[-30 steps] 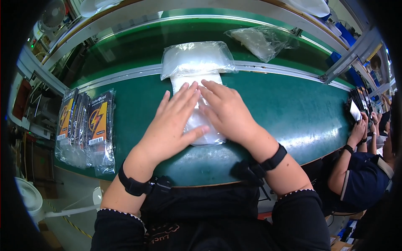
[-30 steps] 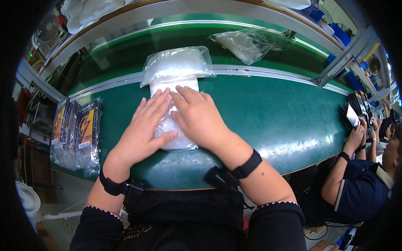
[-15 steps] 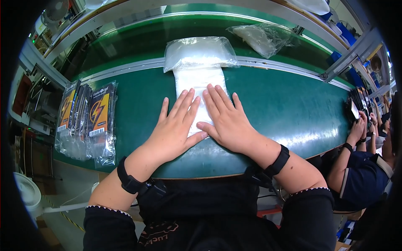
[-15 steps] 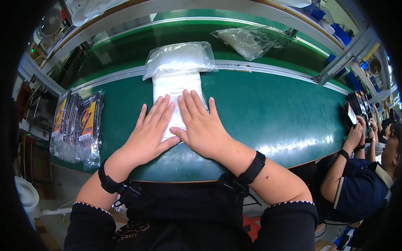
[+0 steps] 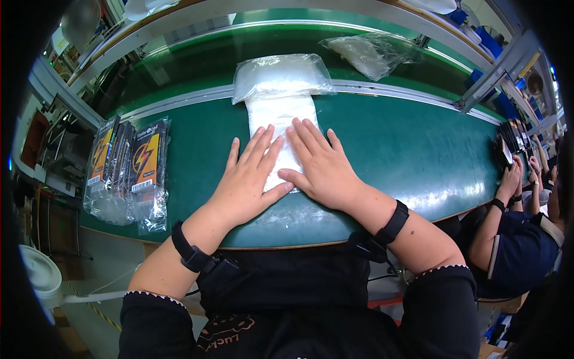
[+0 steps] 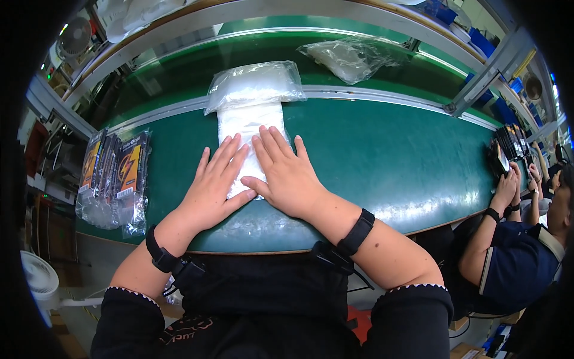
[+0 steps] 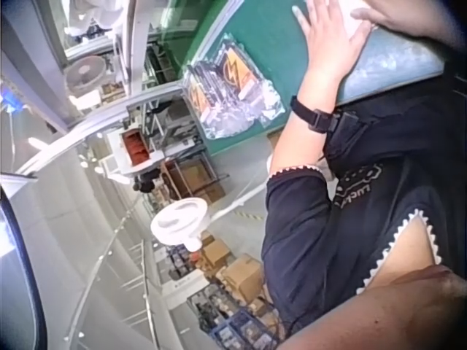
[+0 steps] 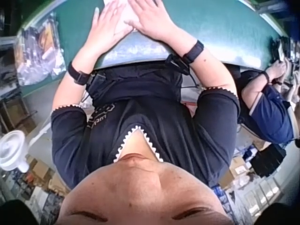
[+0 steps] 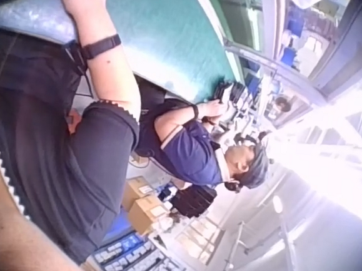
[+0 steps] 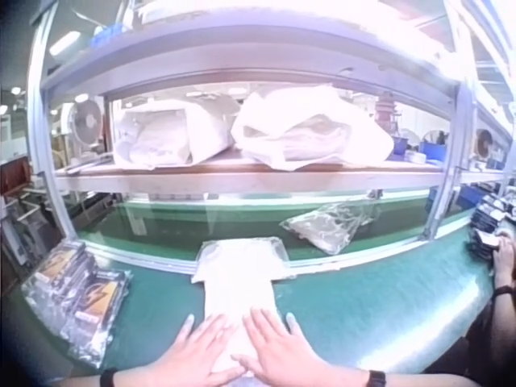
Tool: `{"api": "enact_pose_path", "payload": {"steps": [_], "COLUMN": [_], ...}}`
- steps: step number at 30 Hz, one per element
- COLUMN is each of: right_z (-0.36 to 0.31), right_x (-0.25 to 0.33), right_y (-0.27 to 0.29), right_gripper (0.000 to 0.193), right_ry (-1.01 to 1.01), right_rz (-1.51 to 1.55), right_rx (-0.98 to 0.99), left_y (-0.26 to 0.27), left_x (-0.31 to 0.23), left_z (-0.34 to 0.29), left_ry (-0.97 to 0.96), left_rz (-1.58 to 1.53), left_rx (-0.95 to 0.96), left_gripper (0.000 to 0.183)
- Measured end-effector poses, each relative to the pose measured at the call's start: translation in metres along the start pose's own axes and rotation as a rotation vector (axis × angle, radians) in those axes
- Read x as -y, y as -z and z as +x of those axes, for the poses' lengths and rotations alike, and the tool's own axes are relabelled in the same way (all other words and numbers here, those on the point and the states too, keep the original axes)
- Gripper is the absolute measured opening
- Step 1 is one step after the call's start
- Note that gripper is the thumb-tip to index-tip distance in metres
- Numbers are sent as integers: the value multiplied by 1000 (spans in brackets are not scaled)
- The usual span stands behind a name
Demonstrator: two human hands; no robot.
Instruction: Packaging battery products into individual plastic bags and bundling them.
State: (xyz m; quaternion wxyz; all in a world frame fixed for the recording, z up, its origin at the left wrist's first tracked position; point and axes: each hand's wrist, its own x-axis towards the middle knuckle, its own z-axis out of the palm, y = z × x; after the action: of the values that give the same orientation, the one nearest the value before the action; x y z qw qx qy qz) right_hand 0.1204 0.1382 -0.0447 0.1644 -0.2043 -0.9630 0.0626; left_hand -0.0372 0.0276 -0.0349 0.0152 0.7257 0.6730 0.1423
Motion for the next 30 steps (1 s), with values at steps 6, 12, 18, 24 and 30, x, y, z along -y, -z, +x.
{"api": "enact_pose_path", "payload": {"steps": [6, 12, 18, 24, 30], "right_z": [8, 30, 31, 26, 25], "right_x": [3, -17, -24, -28, -37], "right_y": [18, 39, 13, 3, 11], "right_gripper": [65, 60, 63, 65, 60], "right_ry": [-37, -45, 24, -11, -27], "right_rz": [22, -12, -69, -50, 118], "right_rx": [-175, -274, -2, 59, -10], "left_y": [15, 42, 16, 6, 4], "left_x": [-2, 3, 15, 17, 16], "left_z": [1, 11, 21, 23, 26], "left_ry": [14, 56, 48, 73, 58], "left_rz": [-77, -122, -47, -33, -41], "left_rx": [-18, -72, 11, 56, 37], "left_gripper": [79, 78, 75, 74, 74]}}
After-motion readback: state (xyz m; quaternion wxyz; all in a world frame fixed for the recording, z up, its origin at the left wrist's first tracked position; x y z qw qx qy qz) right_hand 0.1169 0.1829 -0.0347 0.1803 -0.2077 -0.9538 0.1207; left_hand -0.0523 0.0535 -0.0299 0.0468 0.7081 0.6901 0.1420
